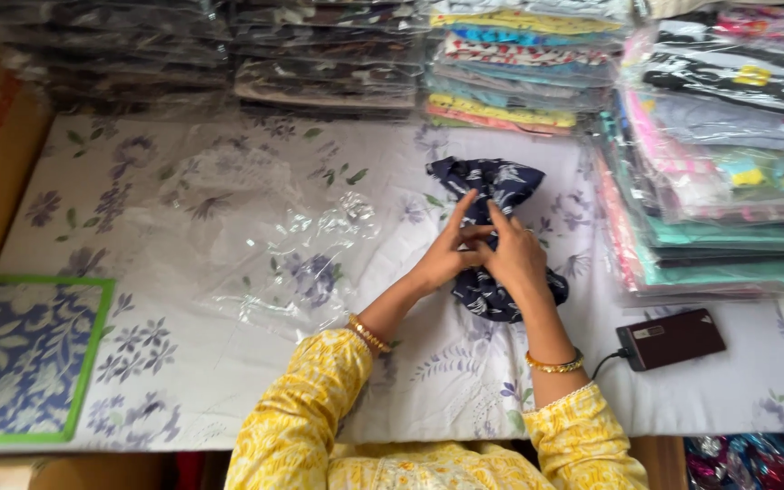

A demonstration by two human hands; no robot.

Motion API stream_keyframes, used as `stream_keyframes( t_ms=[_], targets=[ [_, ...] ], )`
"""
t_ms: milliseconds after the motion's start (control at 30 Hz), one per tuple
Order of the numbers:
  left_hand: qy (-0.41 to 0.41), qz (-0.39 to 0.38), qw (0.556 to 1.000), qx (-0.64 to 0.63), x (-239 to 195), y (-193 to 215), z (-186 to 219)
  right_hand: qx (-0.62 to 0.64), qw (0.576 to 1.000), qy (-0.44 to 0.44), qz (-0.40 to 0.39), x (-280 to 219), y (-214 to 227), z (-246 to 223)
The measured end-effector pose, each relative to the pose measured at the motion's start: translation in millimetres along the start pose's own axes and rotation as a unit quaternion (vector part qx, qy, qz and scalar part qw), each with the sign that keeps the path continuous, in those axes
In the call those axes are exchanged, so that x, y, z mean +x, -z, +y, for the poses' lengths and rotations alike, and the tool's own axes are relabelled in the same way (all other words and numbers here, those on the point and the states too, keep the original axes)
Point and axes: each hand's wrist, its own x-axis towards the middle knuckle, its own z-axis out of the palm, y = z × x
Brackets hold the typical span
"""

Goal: Folding a navy blue patterned garment and sealing it in a plastic bag.

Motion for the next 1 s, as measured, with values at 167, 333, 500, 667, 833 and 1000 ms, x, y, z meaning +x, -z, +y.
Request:
stream_keyframes(
  t_ms=[167,333,500,667,833,1000],
  targets=[
    [-0.020,-0.022,0.940,0.341,-7,24,68,-0.020,1.000,-0.022,0.004,2,-9,7],
    [0.045,0.149,0.752,0.641,-62,114,146,0.042,0.998,-0.015,0.033,0,-3,8],
    [0.276,0.118,0.695,0.653,-117,158,131,0.041,0.998,0.007,0.042,5,-7,19],
    [0.152,0.178,0.741,0.630,-140,167,106,0.125,0.990,0.022,0.063,4,8,20],
    [0.059,0.262,0.750,0.604,-134,165,97,0.321,0.946,0.017,0.034,-2,32,15],
    [-0.042,0.302,0.737,0.603,-132,161,93,0.419,0.904,0.076,-0.037,-14,46,-23]
  ],
)
